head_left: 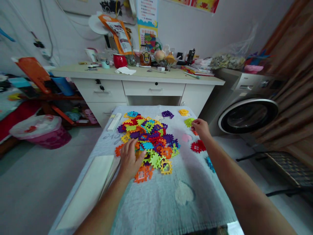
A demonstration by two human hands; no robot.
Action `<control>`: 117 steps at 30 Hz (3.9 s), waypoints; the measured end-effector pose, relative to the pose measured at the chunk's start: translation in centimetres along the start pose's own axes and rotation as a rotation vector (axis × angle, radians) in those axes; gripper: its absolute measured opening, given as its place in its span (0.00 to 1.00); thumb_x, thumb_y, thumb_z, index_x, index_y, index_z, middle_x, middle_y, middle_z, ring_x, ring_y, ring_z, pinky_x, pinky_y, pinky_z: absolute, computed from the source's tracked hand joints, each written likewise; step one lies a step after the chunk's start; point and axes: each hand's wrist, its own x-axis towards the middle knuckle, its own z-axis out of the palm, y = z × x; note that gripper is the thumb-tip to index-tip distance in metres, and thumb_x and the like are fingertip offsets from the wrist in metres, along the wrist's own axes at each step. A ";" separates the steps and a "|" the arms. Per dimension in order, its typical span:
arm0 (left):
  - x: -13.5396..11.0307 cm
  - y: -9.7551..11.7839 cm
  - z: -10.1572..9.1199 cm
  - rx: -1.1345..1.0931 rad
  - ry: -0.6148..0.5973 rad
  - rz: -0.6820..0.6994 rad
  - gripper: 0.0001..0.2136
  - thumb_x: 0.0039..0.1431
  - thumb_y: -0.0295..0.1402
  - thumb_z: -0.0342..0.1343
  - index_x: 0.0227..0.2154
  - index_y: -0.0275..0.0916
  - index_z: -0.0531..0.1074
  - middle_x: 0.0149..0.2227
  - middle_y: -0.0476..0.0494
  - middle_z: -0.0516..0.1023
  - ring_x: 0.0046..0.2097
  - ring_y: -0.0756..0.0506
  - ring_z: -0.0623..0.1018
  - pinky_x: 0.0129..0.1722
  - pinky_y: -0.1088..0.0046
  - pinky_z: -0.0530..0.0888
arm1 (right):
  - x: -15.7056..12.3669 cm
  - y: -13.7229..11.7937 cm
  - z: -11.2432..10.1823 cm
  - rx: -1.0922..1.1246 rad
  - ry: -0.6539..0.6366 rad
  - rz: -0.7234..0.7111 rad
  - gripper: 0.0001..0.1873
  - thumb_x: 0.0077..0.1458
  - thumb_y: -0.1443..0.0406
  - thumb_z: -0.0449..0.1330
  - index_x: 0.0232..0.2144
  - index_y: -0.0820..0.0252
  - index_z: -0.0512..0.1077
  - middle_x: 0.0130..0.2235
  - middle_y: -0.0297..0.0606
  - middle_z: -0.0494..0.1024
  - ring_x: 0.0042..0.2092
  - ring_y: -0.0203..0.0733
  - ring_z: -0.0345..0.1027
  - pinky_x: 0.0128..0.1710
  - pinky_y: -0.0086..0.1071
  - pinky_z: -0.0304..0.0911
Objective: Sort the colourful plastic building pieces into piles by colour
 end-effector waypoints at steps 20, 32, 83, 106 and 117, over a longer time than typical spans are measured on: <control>0.0 -0.2 0.1 -0.011 -0.004 -0.027 0.25 0.62 0.44 0.50 0.59 0.37 0.60 0.58 0.32 0.65 0.62 0.36 0.63 0.61 0.50 0.62 | 6.3 3.0 -0.1 -0.724 0.014 -0.112 0.17 0.52 0.72 0.56 0.43 0.64 0.78 0.44 0.47 0.77 0.44 0.44 0.71 0.46 0.32 0.64; 0.0 -0.1 0.0 -0.011 -0.018 -0.041 0.25 0.62 0.44 0.50 0.59 0.38 0.60 0.59 0.34 0.65 0.62 0.36 0.63 0.62 0.50 0.61 | 6.0 2.1 0.9 -0.814 -0.161 0.087 0.46 0.45 0.52 0.68 0.62 0.59 0.56 0.54 0.55 0.69 0.54 0.56 0.68 0.48 0.43 0.66; -1.0 1.6 -0.2 0.167 -0.095 0.032 0.38 0.59 0.49 0.52 0.66 0.37 0.47 0.66 0.25 0.52 0.67 0.30 0.54 0.62 0.42 0.55 | -10.2 -3.3 7.6 -0.146 -0.659 -0.401 0.07 0.51 0.65 0.62 0.35 0.59 0.74 0.28 0.31 0.72 0.29 0.35 0.64 0.30 0.28 0.58; -2.3 5.6 2.3 0.238 -0.221 0.161 0.43 0.48 0.55 0.61 0.65 0.43 0.55 0.68 0.30 0.54 0.67 0.28 0.53 0.63 0.37 0.47 | -6.4 -1.0 4.2 0.263 -0.303 -0.182 0.21 0.49 0.49 0.61 0.37 0.58 0.70 0.29 0.33 0.72 0.28 0.36 0.64 0.28 0.29 0.61; -1.9 5.7 1.9 0.332 -0.196 0.152 0.34 0.55 0.48 0.58 0.63 0.41 0.60 0.66 0.31 0.58 0.66 0.29 0.56 0.63 0.37 0.48 | -2.7 1.6 -3.5 -0.376 0.190 -0.120 0.12 0.50 0.66 0.56 0.37 0.60 0.76 0.30 0.38 0.78 0.31 0.42 0.67 0.34 0.33 0.58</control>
